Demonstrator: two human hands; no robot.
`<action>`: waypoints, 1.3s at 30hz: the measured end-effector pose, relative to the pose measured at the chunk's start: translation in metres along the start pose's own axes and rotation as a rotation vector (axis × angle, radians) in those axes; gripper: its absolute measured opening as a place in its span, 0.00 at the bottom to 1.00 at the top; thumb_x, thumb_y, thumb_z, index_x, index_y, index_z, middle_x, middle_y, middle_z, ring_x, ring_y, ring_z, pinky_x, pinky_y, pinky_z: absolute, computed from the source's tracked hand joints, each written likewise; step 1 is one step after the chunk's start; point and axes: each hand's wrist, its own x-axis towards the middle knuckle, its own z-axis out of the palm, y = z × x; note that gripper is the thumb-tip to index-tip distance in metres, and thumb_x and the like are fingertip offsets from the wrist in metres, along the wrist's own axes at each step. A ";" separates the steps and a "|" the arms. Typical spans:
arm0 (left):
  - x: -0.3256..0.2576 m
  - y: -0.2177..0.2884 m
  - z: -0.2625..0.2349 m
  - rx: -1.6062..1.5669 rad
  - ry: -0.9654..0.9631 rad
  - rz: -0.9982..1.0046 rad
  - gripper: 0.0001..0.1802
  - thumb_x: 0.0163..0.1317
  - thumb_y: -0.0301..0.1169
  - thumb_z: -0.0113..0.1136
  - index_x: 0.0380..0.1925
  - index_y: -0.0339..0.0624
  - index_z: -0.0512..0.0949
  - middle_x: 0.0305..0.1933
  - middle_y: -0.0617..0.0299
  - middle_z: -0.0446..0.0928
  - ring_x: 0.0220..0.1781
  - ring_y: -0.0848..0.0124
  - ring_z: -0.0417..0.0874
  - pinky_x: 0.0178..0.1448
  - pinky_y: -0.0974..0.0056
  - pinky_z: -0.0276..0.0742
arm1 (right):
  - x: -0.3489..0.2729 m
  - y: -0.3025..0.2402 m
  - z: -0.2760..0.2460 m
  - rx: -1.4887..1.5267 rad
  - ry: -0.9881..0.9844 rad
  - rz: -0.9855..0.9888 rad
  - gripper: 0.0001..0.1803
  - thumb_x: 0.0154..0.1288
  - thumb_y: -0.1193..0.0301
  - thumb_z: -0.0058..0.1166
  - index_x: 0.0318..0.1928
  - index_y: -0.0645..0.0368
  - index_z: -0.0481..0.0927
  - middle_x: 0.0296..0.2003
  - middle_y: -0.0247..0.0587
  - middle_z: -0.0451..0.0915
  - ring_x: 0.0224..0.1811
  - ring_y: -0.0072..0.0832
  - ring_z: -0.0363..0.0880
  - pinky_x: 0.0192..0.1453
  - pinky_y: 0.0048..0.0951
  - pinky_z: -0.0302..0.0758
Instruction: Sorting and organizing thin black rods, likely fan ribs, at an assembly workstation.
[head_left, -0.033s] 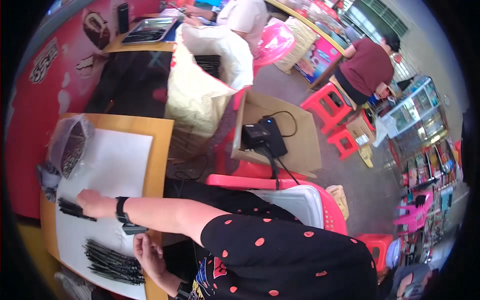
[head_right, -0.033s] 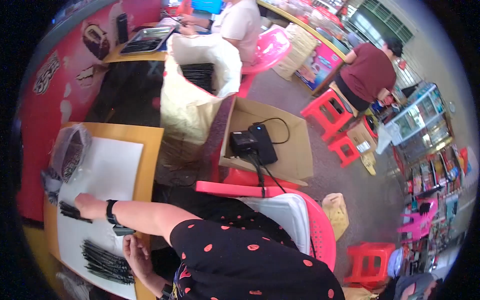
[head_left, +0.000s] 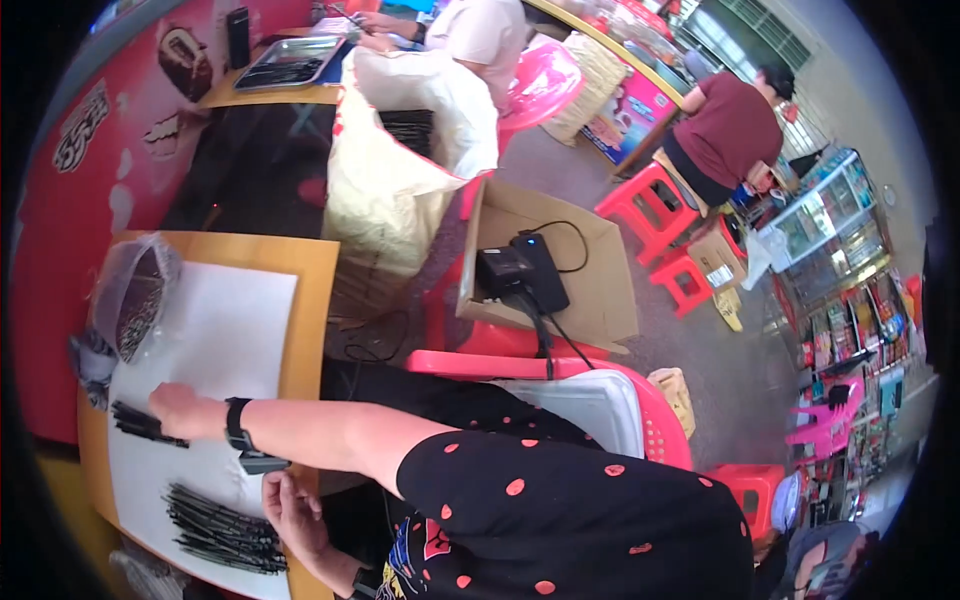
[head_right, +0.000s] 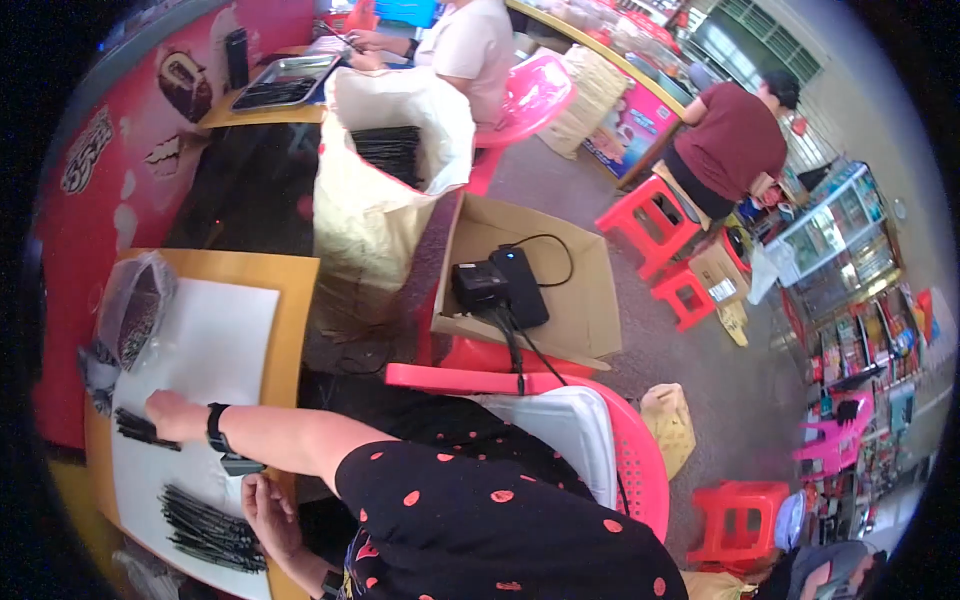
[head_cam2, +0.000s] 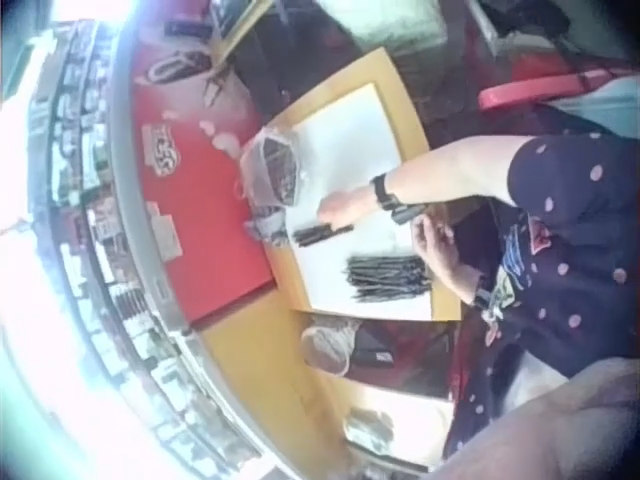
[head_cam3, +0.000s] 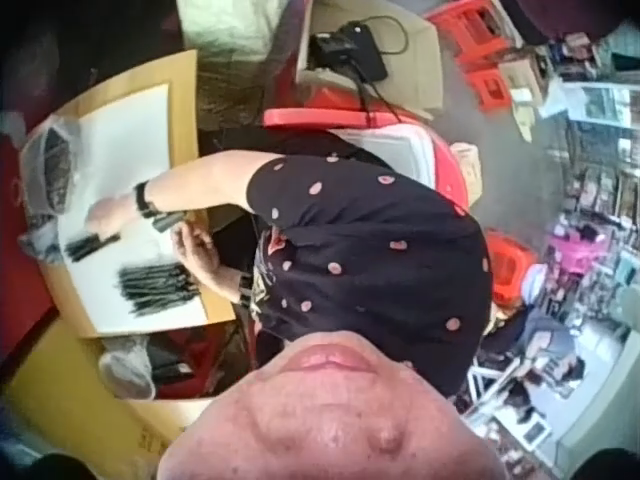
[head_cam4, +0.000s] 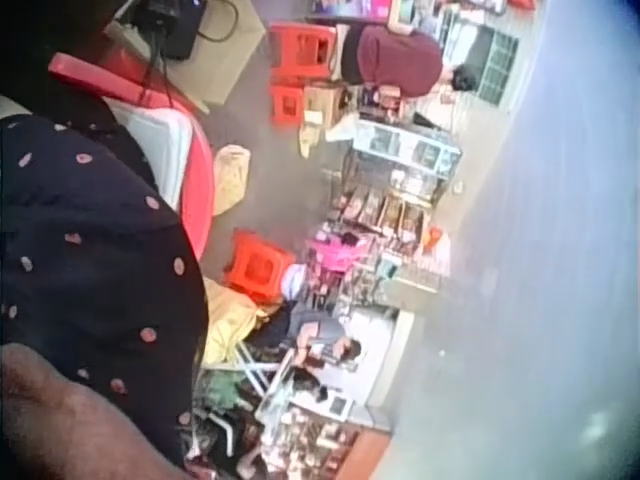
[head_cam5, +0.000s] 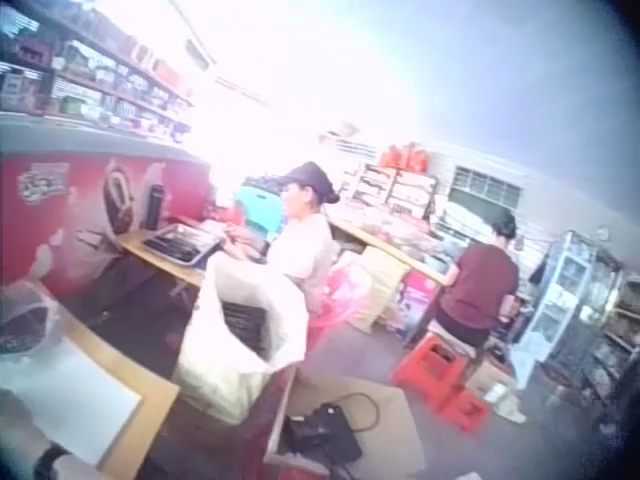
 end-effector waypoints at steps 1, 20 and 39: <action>0.001 -0.002 -0.001 -0.008 0.021 0.002 0.07 0.66 0.32 0.54 0.35 0.42 0.69 0.18 0.68 0.67 0.13 0.82 0.64 0.14 0.79 0.52 | 0.002 -0.002 -0.003 0.030 -0.037 0.068 0.10 0.40 0.72 0.62 0.24 0.67 0.80 0.27 0.57 0.80 0.34 0.49 0.80 0.41 0.43 0.77; 0.004 0.002 0.019 0.015 0.091 -0.010 0.05 0.68 0.31 0.51 0.38 0.43 0.69 0.24 0.68 0.71 0.19 0.81 0.71 0.19 0.79 0.62 | -0.025 0.025 -0.046 0.553 -0.006 -0.143 0.12 0.45 0.68 0.63 0.30 0.63 0.80 0.27 0.44 0.81 0.30 0.32 0.80 0.36 0.31 0.75; -0.007 -0.004 0.014 -0.068 0.151 0.236 0.15 0.66 0.31 0.54 0.50 0.38 0.71 0.38 0.64 0.75 0.33 0.78 0.76 0.31 0.78 0.69 | -0.189 0.010 -0.174 0.479 -0.252 0.105 0.11 0.53 0.71 0.60 0.32 0.67 0.78 0.23 0.38 0.79 0.27 0.21 0.77 0.31 0.25 0.74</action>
